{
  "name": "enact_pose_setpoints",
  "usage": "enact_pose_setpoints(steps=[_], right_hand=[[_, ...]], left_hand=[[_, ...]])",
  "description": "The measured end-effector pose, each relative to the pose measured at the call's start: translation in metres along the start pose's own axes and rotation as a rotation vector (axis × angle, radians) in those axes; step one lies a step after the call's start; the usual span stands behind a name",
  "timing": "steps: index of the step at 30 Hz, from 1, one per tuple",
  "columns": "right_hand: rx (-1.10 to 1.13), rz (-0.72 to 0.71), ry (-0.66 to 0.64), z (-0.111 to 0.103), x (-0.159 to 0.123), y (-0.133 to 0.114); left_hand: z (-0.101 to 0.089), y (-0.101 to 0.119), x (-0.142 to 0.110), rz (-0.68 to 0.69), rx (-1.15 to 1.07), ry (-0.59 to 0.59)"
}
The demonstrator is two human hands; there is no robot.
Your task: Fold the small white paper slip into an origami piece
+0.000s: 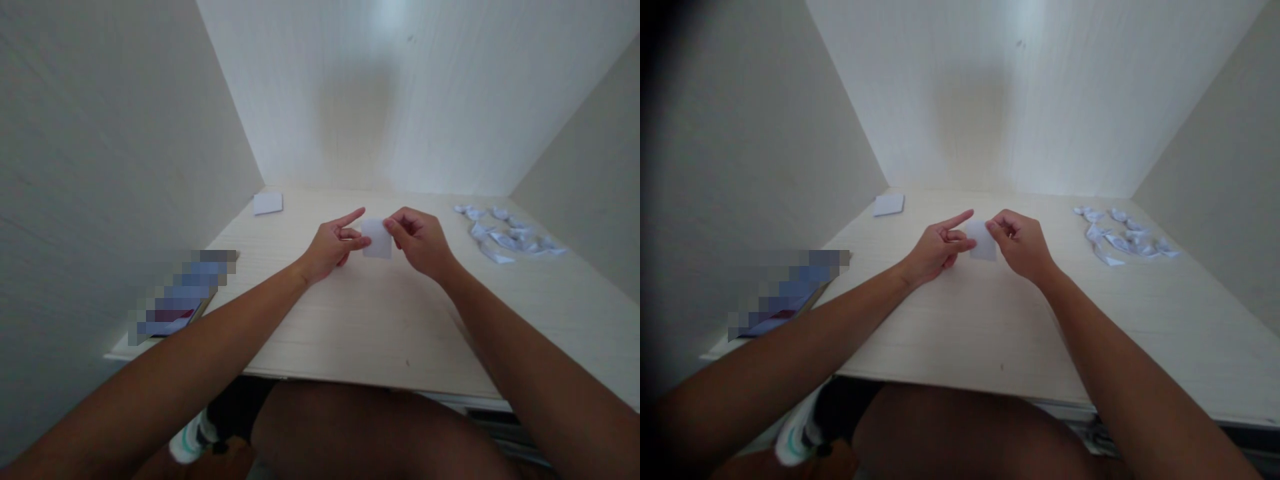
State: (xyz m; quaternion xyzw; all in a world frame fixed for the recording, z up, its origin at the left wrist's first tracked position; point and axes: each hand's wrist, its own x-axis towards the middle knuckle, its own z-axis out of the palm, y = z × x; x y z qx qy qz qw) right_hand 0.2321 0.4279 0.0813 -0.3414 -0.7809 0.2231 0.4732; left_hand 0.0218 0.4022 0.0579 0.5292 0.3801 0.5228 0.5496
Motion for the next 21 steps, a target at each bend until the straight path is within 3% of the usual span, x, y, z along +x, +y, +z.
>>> enact_pose_setpoints(steps=[6,11,17,21], right_hand=[[-0.095,-0.106,0.019,-0.0012,0.0004,-0.0077],[-0.04,-0.079,0.023,0.0,0.0016,-0.0052],[-0.002,-0.03,-0.063,0.0033,0.0012,-0.0013],[0.056,0.017,-0.057,0.0044,0.0013,0.0023]], left_hand=[[0.0026,0.0035,-0.0002,0.014,-0.021,0.002],[0.0052,0.0089,-0.0034,0.015,-0.019,0.007],[0.0099,0.0092,-0.0042,0.027,-0.076,0.123],[0.0087,0.0061,-0.0032,-0.007,-0.086,0.126]])
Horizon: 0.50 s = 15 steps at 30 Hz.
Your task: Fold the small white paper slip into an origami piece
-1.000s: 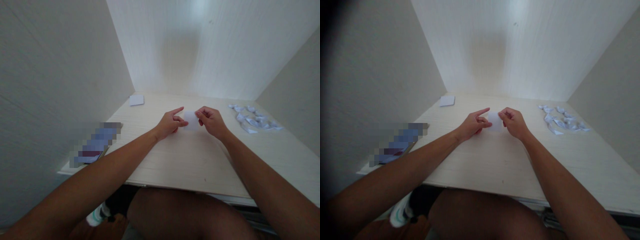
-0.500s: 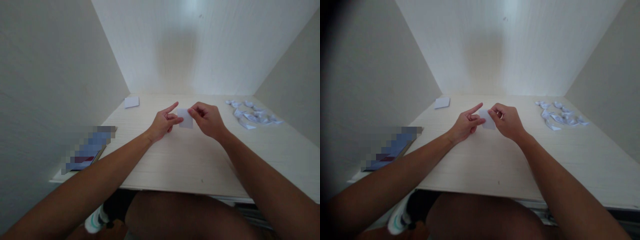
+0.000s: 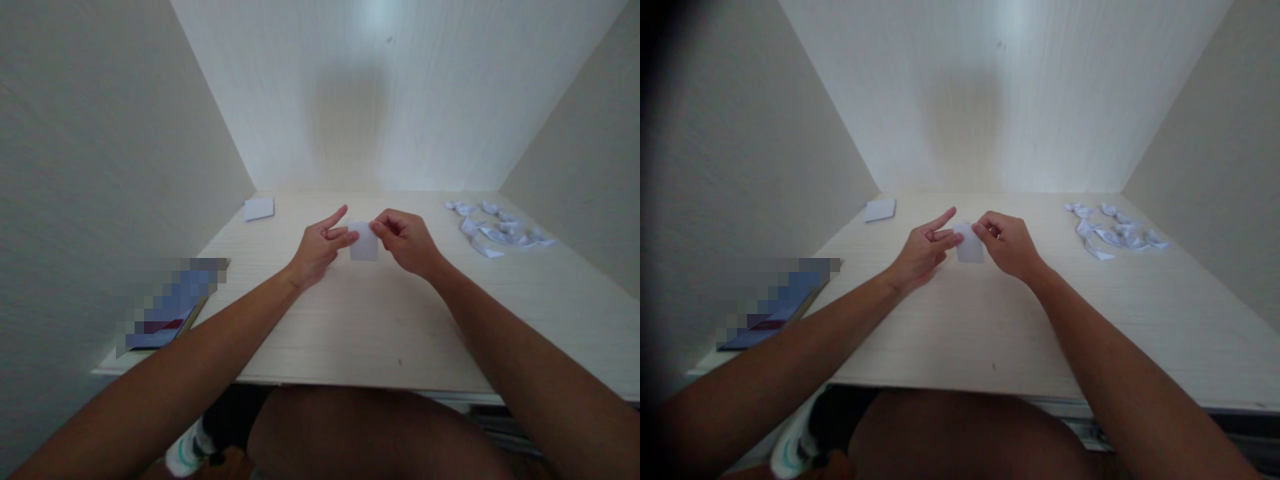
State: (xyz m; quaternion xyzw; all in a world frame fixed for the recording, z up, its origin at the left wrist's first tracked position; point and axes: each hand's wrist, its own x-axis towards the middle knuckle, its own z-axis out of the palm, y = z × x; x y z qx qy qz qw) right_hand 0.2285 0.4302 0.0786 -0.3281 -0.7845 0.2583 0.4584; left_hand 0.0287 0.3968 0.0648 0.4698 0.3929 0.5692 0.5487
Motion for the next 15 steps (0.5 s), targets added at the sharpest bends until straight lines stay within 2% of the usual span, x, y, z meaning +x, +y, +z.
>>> enact_pose_setpoints(steps=[15], right_hand=[[0.001,0.044,-0.039,0.0015,-0.0013,0.0067]], left_hand=[[-0.0005,0.0039,0.0019,0.039,-0.036,0.08]])
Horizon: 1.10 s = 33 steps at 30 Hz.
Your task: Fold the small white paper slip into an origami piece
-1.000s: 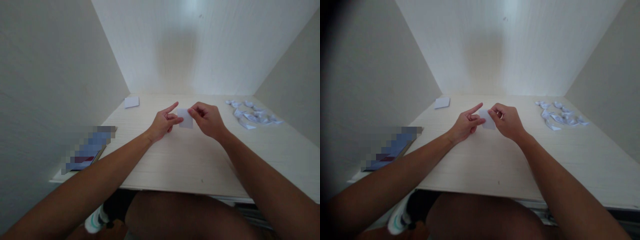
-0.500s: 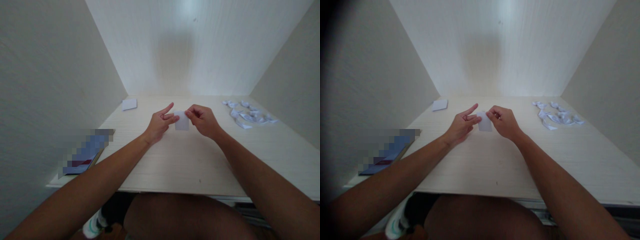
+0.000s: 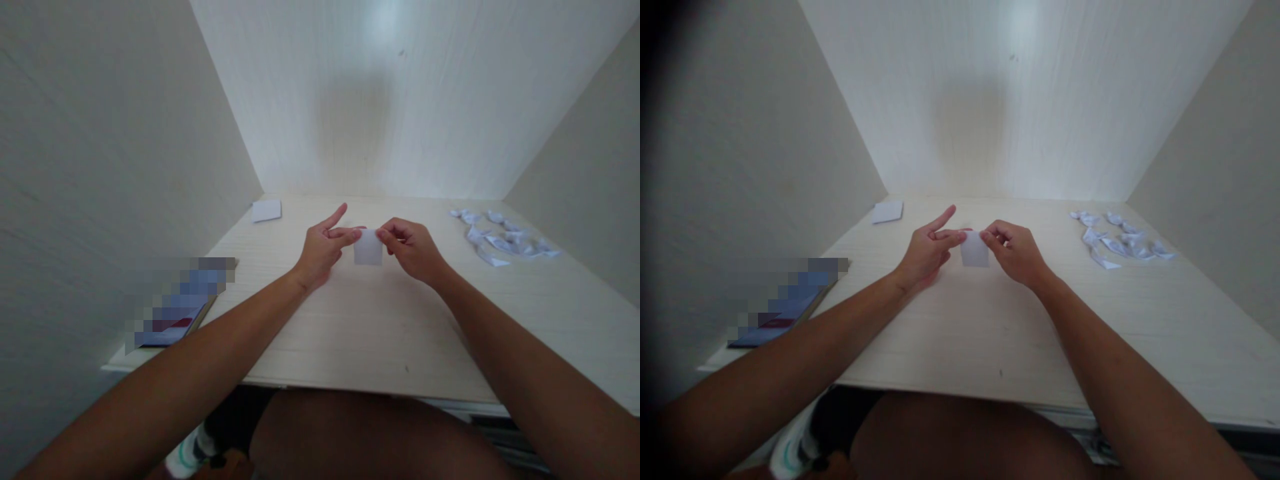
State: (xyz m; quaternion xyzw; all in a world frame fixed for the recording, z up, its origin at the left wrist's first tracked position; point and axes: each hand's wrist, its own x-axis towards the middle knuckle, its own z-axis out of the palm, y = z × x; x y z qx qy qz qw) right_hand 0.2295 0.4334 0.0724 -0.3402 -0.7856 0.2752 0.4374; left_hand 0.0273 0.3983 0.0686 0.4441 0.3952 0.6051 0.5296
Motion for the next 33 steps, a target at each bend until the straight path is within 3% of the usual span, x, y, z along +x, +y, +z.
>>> enact_pose_setpoints(steps=[7,11,14,18,23,28,33], right_hand=[[0.019,-0.001,-0.031,0.004,-0.001,-0.002],[0.127,0.104,-0.075,0.004,0.0,-0.001],[0.087,0.246,-0.148,0.003,0.002,0.004],[-0.162,0.309,-0.179,-0.001,0.002,0.013],[-0.357,0.328,-0.169,-0.003,0.001,0.02],[-0.484,0.313,-0.2,-0.003,-0.001,0.022],[-0.574,0.204,-0.243,-0.009,-0.003,0.016]], left_hand=[[0.003,0.006,-0.004,0.005,0.034,0.001],[-0.001,0.001,-0.001,0.057,0.154,0.033],[-0.007,-0.004,0.003,0.251,0.516,0.03],[-0.011,-0.011,0.005,0.502,1.093,-0.172],[-0.011,-0.019,0.002,0.458,1.427,-0.347],[-0.008,-0.021,-0.003,0.423,1.546,-0.369],[-0.006,-0.023,-0.005,0.432,1.587,-0.363]])
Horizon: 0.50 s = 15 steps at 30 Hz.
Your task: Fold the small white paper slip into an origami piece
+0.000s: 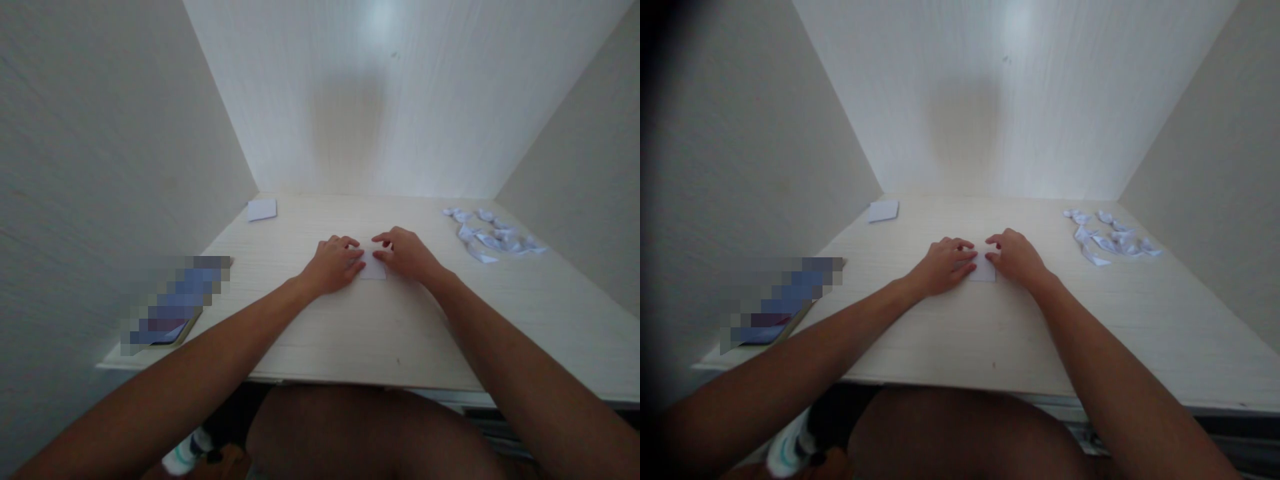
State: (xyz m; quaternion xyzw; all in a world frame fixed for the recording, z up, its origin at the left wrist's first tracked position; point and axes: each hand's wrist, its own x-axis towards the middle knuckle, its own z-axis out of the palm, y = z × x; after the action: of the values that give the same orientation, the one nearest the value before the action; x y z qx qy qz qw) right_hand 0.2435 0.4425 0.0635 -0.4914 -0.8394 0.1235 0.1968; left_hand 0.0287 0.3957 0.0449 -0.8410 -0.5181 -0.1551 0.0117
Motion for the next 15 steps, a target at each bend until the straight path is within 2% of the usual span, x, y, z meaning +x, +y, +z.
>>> enact_pose_setpoints(steps=[4,7,15], right_hand=[[-0.254,-0.109,-0.178,-0.01,-0.009,-0.009],[-0.404,-0.115,-0.235,-0.013,-0.016,-0.017],[-0.463,-0.022,-0.312,-0.013,-0.018,-0.022]], left_hand=[[0.002,0.001,-0.001,0.004,0.023,0.01],[0.003,0.003,-0.001,0.006,0.039,0.011],[0.002,0.004,-0.009,0.034,0.12,0.026]])
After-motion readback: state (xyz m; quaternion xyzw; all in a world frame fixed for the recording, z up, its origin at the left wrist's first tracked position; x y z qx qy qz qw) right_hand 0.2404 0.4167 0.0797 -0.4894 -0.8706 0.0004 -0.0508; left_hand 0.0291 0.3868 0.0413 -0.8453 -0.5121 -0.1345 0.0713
